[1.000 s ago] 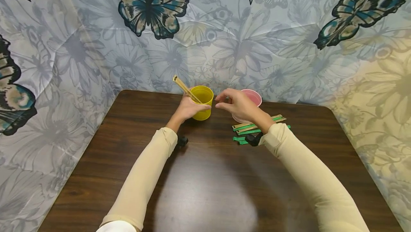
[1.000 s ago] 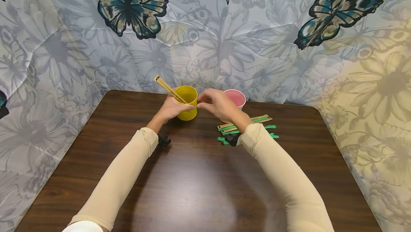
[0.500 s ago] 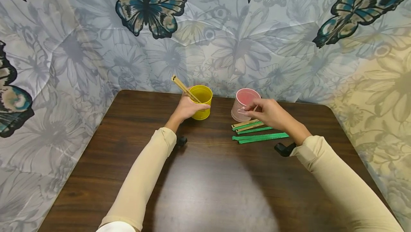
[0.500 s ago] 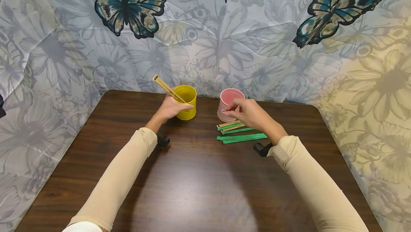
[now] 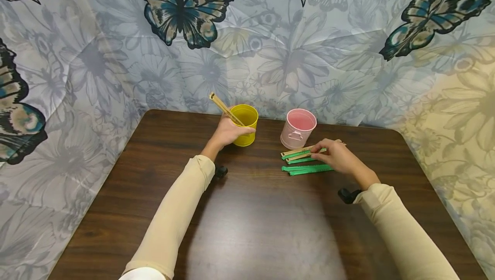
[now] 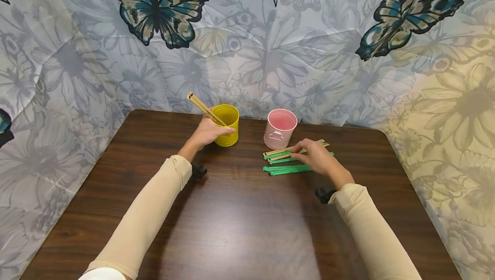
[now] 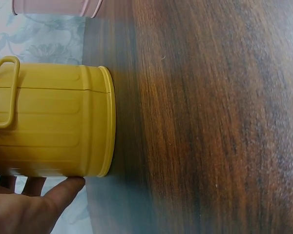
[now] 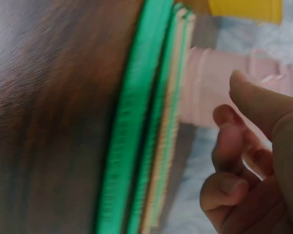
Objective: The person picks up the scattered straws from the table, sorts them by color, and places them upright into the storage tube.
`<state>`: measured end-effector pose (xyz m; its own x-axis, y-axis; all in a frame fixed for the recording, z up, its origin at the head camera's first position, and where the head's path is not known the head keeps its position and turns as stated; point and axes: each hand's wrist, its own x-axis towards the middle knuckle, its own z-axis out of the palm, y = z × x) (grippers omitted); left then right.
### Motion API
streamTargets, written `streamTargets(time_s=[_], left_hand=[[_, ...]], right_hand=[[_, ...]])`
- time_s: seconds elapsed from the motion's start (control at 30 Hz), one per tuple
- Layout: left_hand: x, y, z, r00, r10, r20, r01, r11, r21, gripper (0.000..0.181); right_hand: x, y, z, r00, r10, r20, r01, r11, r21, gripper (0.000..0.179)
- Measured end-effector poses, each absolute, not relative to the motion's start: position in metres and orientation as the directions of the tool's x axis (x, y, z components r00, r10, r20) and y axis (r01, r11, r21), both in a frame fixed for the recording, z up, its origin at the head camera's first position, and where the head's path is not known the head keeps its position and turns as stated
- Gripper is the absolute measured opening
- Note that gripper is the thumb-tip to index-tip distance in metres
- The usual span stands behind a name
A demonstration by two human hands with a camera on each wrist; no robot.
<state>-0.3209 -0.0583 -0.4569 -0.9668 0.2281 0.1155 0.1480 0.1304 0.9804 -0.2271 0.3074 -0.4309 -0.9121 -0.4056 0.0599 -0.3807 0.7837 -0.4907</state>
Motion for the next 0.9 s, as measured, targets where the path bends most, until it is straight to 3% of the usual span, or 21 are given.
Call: streamTargets(time_s=[0.17, 0.5, 0.73, 0.9], left_hand=[[-0.321, -0.059, -0.459, -0.97, 0.22, 0.106, 0.139, 0.138, 0.981, 0.08], [-0.325, -0.058, -0.455, -0.964, 0.233, 0.126, 0.161, 0.14, 0.977, 0.079], [-0.323, -0.058, -0.453, -0.979, 0.195, 0.058, 0.096, 0.194, 0.976, 0.113], [-0.319, -0.06, -0.453, -0.978, 0.204, 0.036, 0.07, 0.163, 0.984, 0.113]], right_hand=[[-0.231, 0.313, -0.448, -0.911, -0.399, 0.1, -0.395, 0.783, -0.481, 0.014], [-0.24, 0.311, -0.457, -0.936, -0.347, 0.05, -0.328, 0.818, -0.473, 0.018], [-0.239, 0.309, -0.466, -0.936, -0.352, 0.016, -0.326, 0.847, -0.42, 0.015], [-0.238, 0.308, -0.471, -0.933, -0.36, 0.023, -0.338, 0.85, -0.403, 0.015]])
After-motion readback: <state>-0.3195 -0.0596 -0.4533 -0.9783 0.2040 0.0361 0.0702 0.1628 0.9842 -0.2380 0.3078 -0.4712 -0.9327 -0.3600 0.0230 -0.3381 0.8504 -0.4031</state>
